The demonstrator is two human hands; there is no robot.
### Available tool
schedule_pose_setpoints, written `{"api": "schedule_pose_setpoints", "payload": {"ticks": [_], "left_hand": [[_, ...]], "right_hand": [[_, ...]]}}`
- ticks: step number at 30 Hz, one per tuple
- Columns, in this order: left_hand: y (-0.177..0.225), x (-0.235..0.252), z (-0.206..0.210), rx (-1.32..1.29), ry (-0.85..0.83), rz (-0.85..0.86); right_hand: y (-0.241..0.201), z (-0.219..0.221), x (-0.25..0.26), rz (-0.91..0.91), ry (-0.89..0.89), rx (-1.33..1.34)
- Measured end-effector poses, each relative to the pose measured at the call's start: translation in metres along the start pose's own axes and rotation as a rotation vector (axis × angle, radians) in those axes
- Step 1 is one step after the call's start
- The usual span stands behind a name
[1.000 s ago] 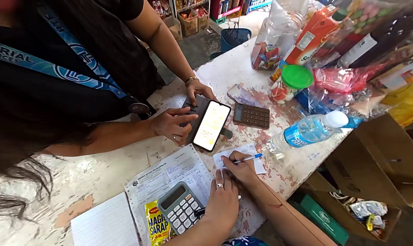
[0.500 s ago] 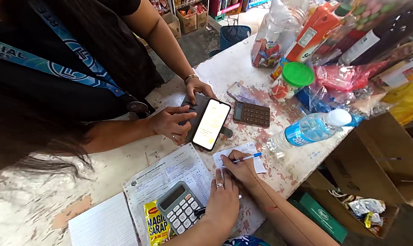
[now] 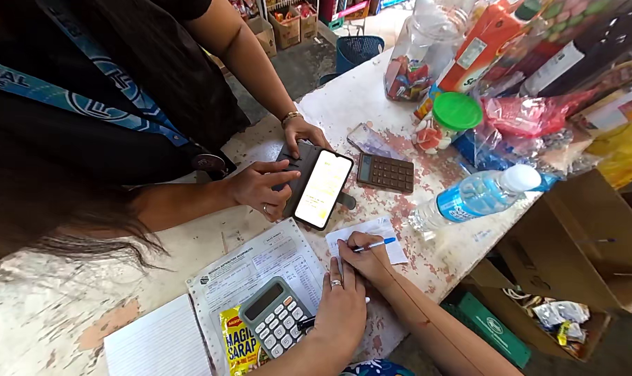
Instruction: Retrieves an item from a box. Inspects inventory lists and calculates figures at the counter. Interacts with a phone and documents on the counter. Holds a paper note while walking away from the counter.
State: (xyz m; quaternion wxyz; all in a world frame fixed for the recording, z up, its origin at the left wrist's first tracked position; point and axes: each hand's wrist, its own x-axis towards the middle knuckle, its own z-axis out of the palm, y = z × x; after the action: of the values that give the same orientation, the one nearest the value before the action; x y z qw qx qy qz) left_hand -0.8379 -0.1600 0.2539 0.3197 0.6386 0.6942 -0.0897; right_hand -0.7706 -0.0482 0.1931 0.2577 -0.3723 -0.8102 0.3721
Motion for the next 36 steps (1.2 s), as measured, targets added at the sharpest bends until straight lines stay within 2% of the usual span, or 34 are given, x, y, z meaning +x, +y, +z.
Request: {"api": "schedule_pose_setpoints", "payload": {"ticks": [6, 10, 15, 20, 29, 31, 36], "left_hand": [[0.000, 0.000, 0.003, 0.019, 0.039, 0.001], [0.000, 0.001, 0.005, 0.044, 0.088, 0.014], [-0.002, 0.002, 0.010, 0.042, 0.171, 0.036], [-0.003, 0.002, 0.010, 0.037, 0.174, 0.037], [-0.005, 0.002, 0.009, 0.046, 0.158, 0.058], [-0.006, 0.001, 0.011, 0.069, 0.213, 0.065], [-0.006, 0.001, 0.016, 0.124, 0.320, 0.077]], "right_hand": [[-0.002, -0.001, 0.004, 0.106, -0.021, 0.046], [0.006, 0.002, 0.004, 0.043, 0.036, 0.101], [0.002, -0.001, 0.007, 0.098, -0.016, 0.069], [0.005, 0.002, 0.006, 0.055, 0.043, 0.069], [0.000, 0.001, 0.004, 0.002, 0.038, -0.027], [0.001, 0.002, 0.002, -0.069, 0.060, -0.098], [0.006, 0.002, 0.000, -0.072, 0.078, -0.112]]}}
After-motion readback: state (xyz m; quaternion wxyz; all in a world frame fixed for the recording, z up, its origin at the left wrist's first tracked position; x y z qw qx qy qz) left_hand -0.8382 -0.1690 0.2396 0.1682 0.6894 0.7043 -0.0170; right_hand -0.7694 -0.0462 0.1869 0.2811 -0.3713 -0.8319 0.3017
